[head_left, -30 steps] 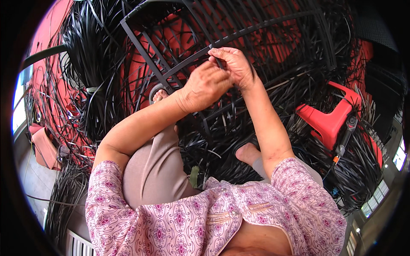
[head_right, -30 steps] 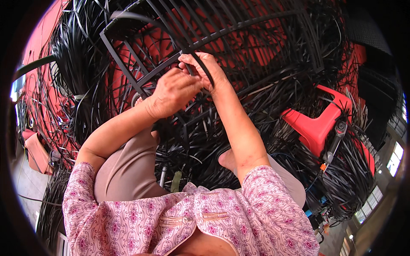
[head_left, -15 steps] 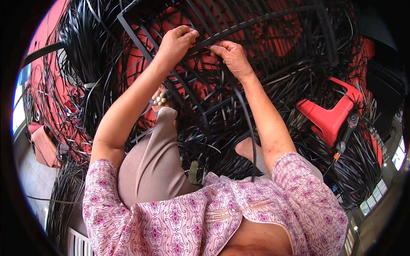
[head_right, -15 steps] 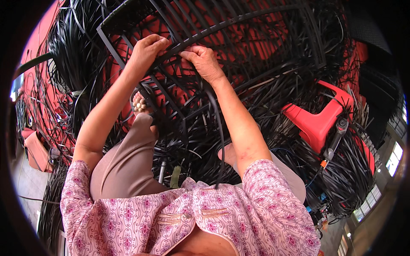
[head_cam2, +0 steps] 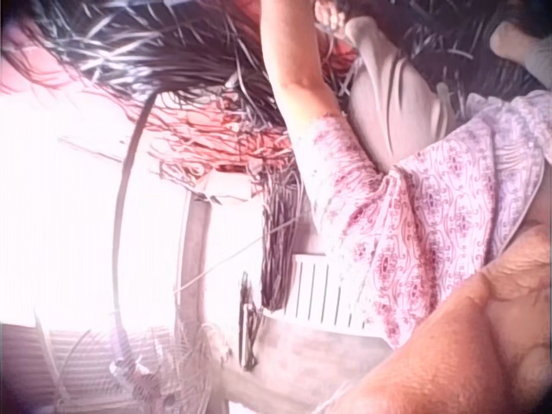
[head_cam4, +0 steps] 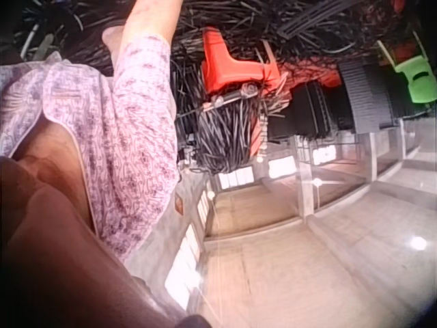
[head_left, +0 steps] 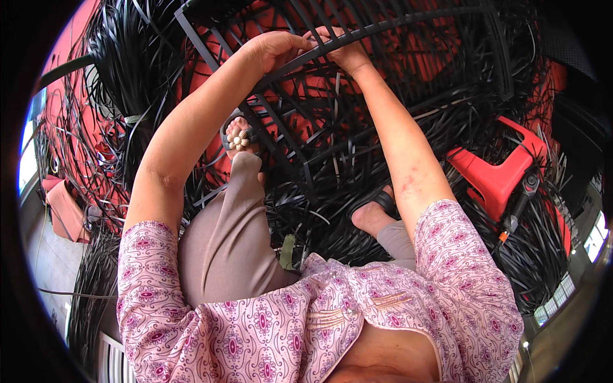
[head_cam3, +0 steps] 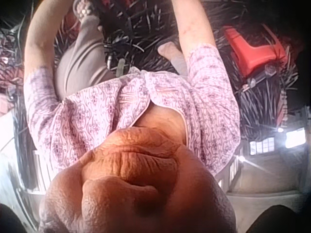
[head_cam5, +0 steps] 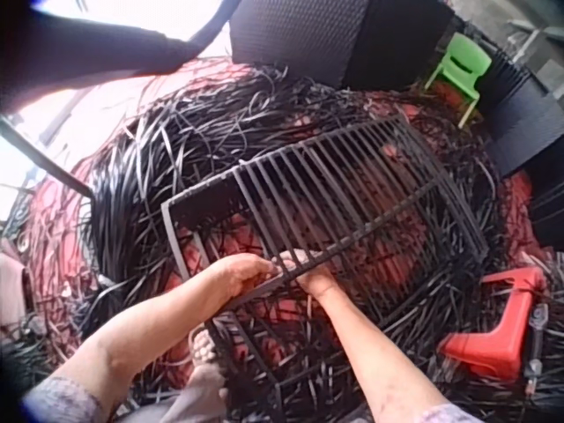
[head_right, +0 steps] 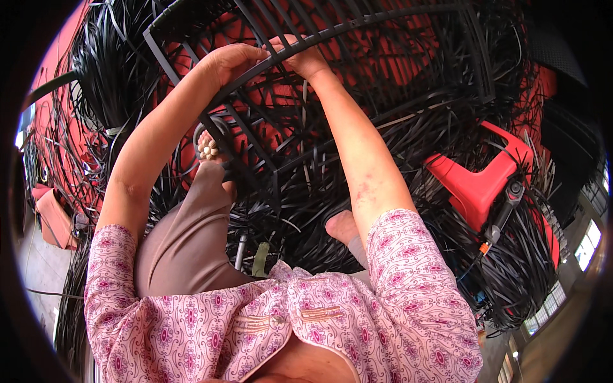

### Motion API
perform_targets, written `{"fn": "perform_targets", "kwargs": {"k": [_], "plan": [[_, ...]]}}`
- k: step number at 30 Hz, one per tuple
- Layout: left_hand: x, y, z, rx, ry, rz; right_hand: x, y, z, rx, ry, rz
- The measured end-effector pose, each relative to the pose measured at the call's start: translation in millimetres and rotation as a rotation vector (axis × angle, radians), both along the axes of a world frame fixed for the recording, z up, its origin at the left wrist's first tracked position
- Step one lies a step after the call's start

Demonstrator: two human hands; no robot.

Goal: The person weaves black synthetic strips into a metal chair frame, securing them using a pneumatic staple gun and trimming excess material with a pair of shears.

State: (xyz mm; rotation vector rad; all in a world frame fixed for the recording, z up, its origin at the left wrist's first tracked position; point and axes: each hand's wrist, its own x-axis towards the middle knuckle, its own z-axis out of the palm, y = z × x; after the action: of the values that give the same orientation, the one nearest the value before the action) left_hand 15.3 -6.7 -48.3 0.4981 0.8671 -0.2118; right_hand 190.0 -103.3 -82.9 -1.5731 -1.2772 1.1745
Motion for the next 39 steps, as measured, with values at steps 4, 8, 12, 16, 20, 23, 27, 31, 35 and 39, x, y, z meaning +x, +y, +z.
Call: {"fn": "perform_targets", "kwargs": {"k": [4, 8, 12, 16, 20, 23, 27, 31, 35, 39], "plan": [[-3, -10, 16, 0.201, 0.025, 0.143, -9, -12, 6, 0.222, -0.240, -0.176], [-17, -29, 46, 0.593, -0.019, 0.194, -21, -53, 27, -0.193, 0.076, -0.424], [-21, -49, 53, 1.165, -0.039, 0.136, -37, -75, 77, -0.380, 0.432, -0.497], [-22, -64, 60, 1.771, -0.038, -0.088, -46, -68, 111, -0.496, 0.630, -0.517], [-28, -69, 58, 2.085, -0.111, -0.249, -52, -59, 116, -0.590, 0.632, -0.475], [-31, -72, 53, 2.164, -0.100, -0.321, -52, -60, 115, -0.621, 0.666, -0.454], [-29, -69, 57, 2.000, -0.125, -0.242, -51, -70, 100, -0.489, 0.703, -0.420], [-32, -51, 46, 1.239, -0.095, -0.055, -55, -76, 91, -0.440, 0.453, -0.417], [-26, -39, 52, 0.759, -0.114, 0.098, -55, -78, 60, -0.305, 0.385, -0.460], [-28, -20, 33, 0.371, -0.003, -0.052, -44, -64, 23, -0.163, 0.357, -0.352]]}}
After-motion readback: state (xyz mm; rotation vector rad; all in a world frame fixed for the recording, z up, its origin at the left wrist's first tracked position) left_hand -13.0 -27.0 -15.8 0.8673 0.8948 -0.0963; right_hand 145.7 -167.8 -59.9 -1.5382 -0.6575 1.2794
